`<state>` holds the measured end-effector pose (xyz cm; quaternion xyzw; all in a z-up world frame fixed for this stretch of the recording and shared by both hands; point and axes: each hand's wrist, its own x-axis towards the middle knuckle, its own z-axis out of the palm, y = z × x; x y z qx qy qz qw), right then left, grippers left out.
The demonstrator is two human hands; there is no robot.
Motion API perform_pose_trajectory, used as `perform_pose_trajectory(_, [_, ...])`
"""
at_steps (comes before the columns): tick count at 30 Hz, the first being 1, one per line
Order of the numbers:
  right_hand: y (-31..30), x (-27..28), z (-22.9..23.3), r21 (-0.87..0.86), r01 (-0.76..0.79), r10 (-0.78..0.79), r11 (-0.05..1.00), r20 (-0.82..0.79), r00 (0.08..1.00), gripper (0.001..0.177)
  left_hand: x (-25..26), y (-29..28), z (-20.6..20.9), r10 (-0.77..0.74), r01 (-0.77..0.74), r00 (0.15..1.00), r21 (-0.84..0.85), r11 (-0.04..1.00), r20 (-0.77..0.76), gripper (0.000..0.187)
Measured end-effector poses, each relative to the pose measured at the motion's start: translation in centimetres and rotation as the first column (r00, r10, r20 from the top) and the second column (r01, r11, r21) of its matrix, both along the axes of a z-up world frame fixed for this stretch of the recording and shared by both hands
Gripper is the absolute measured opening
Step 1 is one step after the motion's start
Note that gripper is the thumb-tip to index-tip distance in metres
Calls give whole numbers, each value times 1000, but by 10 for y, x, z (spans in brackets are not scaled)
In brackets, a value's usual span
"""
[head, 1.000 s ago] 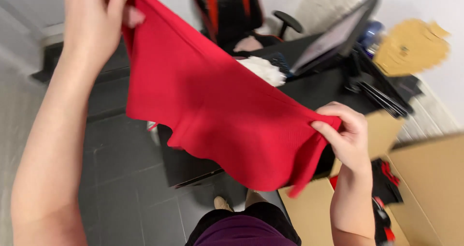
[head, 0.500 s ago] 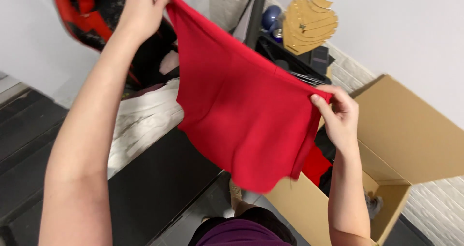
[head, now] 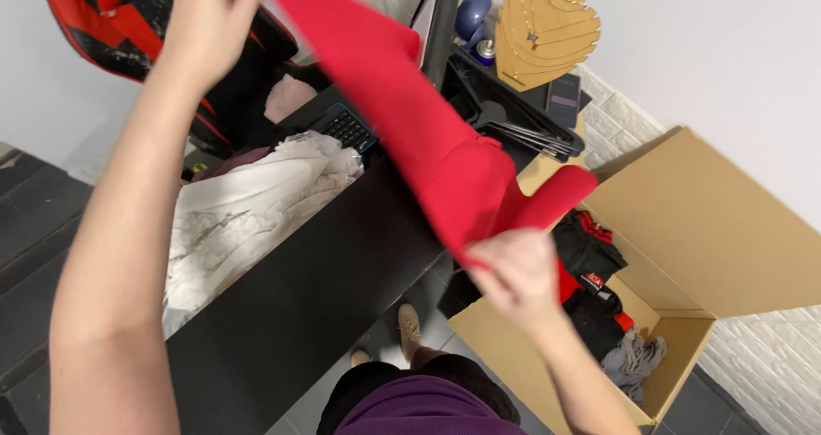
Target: Folding various items of clothing on a desk and placing them into a cardboard box.
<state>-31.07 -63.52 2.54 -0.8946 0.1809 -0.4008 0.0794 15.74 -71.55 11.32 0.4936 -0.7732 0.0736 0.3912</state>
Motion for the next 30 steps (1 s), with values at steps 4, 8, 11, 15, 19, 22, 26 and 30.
perform_pose_trajectory(4, [51,28,-79,91,-85,88,992,-33,996,23,37,69,-75,18,-21,1000,134,991,23,30])
perform_pose_trajectory(8, [107,57,-152,370,-177,226,912,-93,970,22,73,148,-169,167,-150,986,371,916,-14,22])
perform_pose_trajectory(11, [145,79,-193,529,-180,302,829,-152,941,21,111,206,-243,261,-265,962,473,840,76,20])
perform_pose_trajectory(15, [189,100,-229,626,-212,408,751,-186,894,23,148,272,-312,323,-383,920,337,860,221,21])
perform_pose_trajectory(19, [221,123,-226,644,-245,468,725,-198,861,21,149,312,-317,350,-447,875,285,848,334,11])
perform_pose_trajectory(22, [231,138,-235,637,-270,522,722,-246,816,19,146,328,-328,364,-542,810,351,764,459,27])
perform_pose_trajectory(26, [237,142,-232,750,-211,616,626,-311,724,28,130,360,-376,390,-603,778,414,682,492,33])
perform_pose_trajectory(30, [221,133,-217,830,-176,577,529,-200,792,20,75,395,-399,600,-650,754,434,624,268,22])
